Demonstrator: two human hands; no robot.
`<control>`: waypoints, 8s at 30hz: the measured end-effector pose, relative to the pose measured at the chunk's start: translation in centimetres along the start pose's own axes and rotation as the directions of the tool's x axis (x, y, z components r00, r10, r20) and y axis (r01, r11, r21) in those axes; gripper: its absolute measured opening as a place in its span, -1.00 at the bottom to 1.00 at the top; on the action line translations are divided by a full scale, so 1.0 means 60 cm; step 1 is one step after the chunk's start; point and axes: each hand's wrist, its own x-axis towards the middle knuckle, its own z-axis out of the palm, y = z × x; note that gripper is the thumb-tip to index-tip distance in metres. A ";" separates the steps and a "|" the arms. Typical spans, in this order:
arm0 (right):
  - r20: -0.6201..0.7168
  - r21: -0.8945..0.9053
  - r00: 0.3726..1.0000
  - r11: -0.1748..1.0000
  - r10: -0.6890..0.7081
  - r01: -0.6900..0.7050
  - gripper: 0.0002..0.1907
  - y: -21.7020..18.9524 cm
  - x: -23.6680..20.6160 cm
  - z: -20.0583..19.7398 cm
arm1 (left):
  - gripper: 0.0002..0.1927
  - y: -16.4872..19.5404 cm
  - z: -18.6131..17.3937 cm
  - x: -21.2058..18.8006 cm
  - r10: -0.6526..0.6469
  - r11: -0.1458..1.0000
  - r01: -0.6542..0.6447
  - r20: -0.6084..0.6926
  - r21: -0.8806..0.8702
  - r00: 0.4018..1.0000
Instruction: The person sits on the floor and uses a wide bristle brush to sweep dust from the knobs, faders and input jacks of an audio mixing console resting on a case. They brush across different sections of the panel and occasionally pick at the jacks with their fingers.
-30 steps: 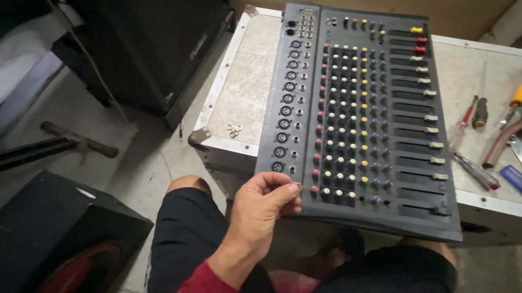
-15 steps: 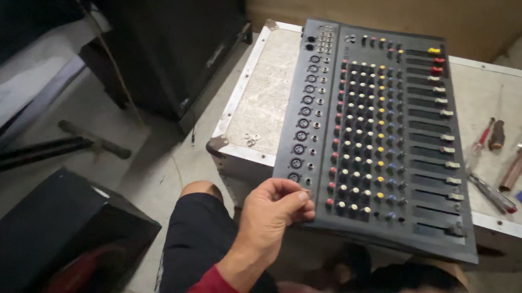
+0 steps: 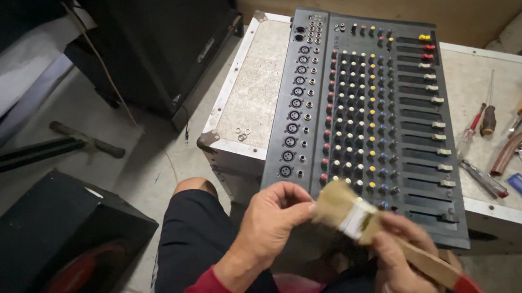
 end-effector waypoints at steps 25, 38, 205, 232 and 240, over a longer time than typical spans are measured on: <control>-0.096 0.261 0.983 0.957 0.154 -0.124 -0.73 -0.017 0.016 0.016 | -0.79 -0.004 -0.010 0.006 0.031 0.978 -0.020 -0.050 0.209 0.998; 0.057 0.340 0.972 0.911 0.227 -0.232 -0.70 0.011 0.009 0.003 | -0.82 -0.008 -0.010 0.015 -0.038 0.999 0.041 -0.115 0.026 0.993; -0.046 -0.023 0.999 0.999 0.028 -0.029 -0.75 0.017 -0.016 0.011 | -0.79 -0.024 -0.023 -0.002 -0.205 0.880 0.166 -0.040 -0.444 0.978; -0.205 0.103 0.939 0.948 -0.277 0.302 -0.79 0.004 -0.030 0.047 | -0.80 -0.036 -0.017 -0.004 -0.127 0.860 0.158 0.095 -0.485 0.987; 0.106 -0.199 0.985 0.973 0.138 -0.115 -0.79 -0.007 -0.029 0.025 | -0.83 -0.036 -0.025 -0.001 -0.152 0.882 0.157 0.049 -0.444 0.987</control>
